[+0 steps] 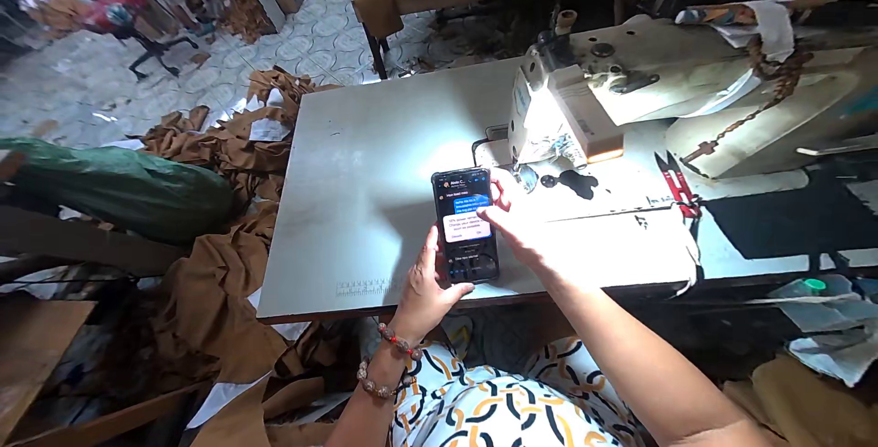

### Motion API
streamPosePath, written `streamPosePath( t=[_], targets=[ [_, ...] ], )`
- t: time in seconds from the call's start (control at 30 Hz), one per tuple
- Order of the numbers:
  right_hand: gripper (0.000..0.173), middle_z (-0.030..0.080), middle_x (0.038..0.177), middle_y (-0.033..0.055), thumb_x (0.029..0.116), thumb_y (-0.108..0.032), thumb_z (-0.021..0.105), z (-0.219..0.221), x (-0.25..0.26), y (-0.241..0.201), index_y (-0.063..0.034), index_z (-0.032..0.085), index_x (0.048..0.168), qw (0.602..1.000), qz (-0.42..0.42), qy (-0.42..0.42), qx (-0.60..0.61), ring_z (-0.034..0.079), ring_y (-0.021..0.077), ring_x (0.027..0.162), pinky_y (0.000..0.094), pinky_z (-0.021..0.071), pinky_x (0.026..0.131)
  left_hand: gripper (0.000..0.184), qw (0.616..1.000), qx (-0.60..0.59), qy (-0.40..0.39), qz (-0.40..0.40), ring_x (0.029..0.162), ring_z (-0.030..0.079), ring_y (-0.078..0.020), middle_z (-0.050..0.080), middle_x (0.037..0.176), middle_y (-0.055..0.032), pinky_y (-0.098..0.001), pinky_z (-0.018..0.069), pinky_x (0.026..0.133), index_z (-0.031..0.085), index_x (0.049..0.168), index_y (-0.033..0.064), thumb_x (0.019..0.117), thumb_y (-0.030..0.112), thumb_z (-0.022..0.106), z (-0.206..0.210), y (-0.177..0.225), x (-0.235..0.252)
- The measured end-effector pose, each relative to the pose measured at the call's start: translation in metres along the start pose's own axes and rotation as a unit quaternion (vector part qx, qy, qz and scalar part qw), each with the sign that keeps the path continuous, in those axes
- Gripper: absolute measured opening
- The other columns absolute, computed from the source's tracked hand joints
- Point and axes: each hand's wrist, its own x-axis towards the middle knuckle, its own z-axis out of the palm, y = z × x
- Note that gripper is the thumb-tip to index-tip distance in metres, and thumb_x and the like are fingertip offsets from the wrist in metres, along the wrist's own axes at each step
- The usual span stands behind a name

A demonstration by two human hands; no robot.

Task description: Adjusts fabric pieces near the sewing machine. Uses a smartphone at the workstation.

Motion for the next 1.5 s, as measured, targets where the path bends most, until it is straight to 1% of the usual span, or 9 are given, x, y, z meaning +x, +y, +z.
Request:
streamPosePath(
  t=[0.23, 0.57, 0.67, 0.73, 0.8, 1.07, 1.17, 1.3, 1.5],
  targets=[
    [0.060, 0.067, 0.117, 0.0042, 0.0889, -0.003, 0.057, 0.003, -0.007, 0.006, -0.0068, 0.038, 0.146, 0.999, 0.016, 0.017, -0.029, 0.068, 0.0061, 0.098, 0.0263, 0.0578, 0.085, 0.106, 1.000, -0.001, 0.006, 0.012, 0.106, 0.067, -0.0235, 0.060, 0.133, -0.0284, -0.0315, 0.0559, 0.088, 0.031, 0.154, -0.0121, 0.0720, 0.022, 0.089, 0.000, 0.000, 0.001],
    [0.056, 0.058, 0.136, 0.0114, 0.0959, -0.008, 0.056, -0.003, 0.021, -0.011, -0.0043, 0.041, 0.150, 0.994, -0.049, 0.034, -0.096, 0.063, 0.0069, 0.105, 0.0243, 0.0546, 0.088, 0.108, 1.000, -0.006, -0.001, -0.002, 0.105, 0.068, -0.0242, 0.063, 0.129, -0.0257, -0.0348, 0.0570, 0.088, 0.028, 0.157, -0.0070, 0.0727, 0.022, 0.090, 0.000, -0.001, 0.000],
    [0.024, 0.066, 0.115, 0.0074, 0.0981, -0.010, 0.057, 0.001, 0.040, -0.017, 0.0001, 0.063, 0.119, 0.990, -0.076, 0.044, -0.109, 0.064, 0.0051, 0.101, 0.0242, 0.0538, 0.089, 0.110, 1.000, -0.007, 0.002, 0.000, 0.106, 0.068, -0.0227, 0.063, 0.129, -0.0230, -0.0353, 0.0570, 0.089, 0.028, 0.158, -0.0024, 0.0722, 0.022, 0.091, 0.001, -0.004, -0.001],
    [0.011, 0.064, 0.092, -0.0006, 0.0995, -0.013, 0.059, 0.006, 0.046, -0.019, -0.0051, 0.065, 0.094, 0.987, -0.083, 0.058, -0.123, 0.061, 0.0005, 0.085, 0.0206, 0.0520, 0.078, 0.109, 1.000, -0.008, 0.003, -0.005, 0.101, 0.068, -0.0203, 0.063, 0.130, -0.0218, -0.0336, 0.0576, 0.085, 0.028, 0.159, 0.0001, 0.0721, 0.021, 0.091, 0.001, -0.004, -0.001],
    [0.012, 0.060, 0.080, -0.0032, 0.0985, -0.012, 0.061, 0.008, 0.049, -0.014, -0.0069, 0.063, 0.088, 0.984, -0.096, 0.072, -0.131, 0.058, -0.0007, 0.073, 0.0184, 0.0496, 0.069, 0.109, 1.000, -0.007, 0.000, -0.006, 0.097, 0.067, -0.0200, 0.061, 0.131, -0.0224, -0.0328, 0.0569, 0.080, 0.028, 0.160, 0.0006, 0.0727, 0.020, 0.091, 0.000, -0.003, -0.002],
    [0.007, 0.066, 0.102, 0.0047, 0.0953, -0.005, 0.062, 0.008, 0.043, -0.012, -0.0022, 0.065, 0.102, 0.990, -0.079, 0.064, -0.094, 0.065, 0.0049, 0.092, 0.0231, 0.0561, 0.081, 0.112, 0.999, -0.035, -0.006, 0.001, 0.101, 0.068, -0.0167, 0.063, 0.130, -0.0174, -0.0315, 0.0585, 0.083, 0.025, 0.161, 0.0050, 0.0714, 0.017, 0.092, 0.001, -0.006, 0.000],
    [0.033, 0.065, 0.114, 0.0092, 0.0872, 0.000, 0.064, 0.007, 0.036, -0.015, 0.0003, 0.060, 0.120, 0.995, -0.047, 0.047, -0.075, 0.067, 0.0081, 0.095, 0.0253, 0.0586, 0.082, 0.113, 1.000, -0.029, -0.001, 0.000, 0.099, 0.068, -0.0177, 0.061, 0.132, -0.0190, -0.0314, 0.0583, 0.080, 0.026, 0.161, 0.0053, 0.0709, 0.017, 0.092, 0.001, -0.006, 0.000],
    [0.095, 0.058, 0.134, 0.0140, 0.0699, -0.004, 0.072, 0.002, 0.018, -0.008, -0.0036, 0.028, 0.154, 0.999, -0.021, -0.006, -0.035, 0.067, 0.0130, 0.109, 0.0305, 0.0597, 0.090, 0.111, 1.000, -0.023, 0.001, 0.000, 0.102, 0.068, -0.0217, 0.060, 0.133, -0.0226, -0.0342, 0.0587, 0.084, 0.027, 0.160, 0.0018, 0.0719, 0.018, 0.091, 0.002, -0.007, -0.001],
    [0.072, 0.063, 0.130, 0.0038, 0.0899, -0.008, 0.060, -0.003, -0.020, 0.003, -0.0112, 0.029, 0.156, 0.998, 0.038, -0.001, -0.042, 0.064, 0.0049, 0.107, 0.0250, 0.0552, 0.089, 0.109, 1.000, -0.019, 0.004, 0.004, 0.098, 0.068, -0.0217, 0.062, 0.130, -0.0237, -0.0342, 0.0584, 0.081, 0.028, 0.159, 0.0005, 0.0726, 0.021, 0.091, 0.002, -0.006, -0.002]
  ],
)
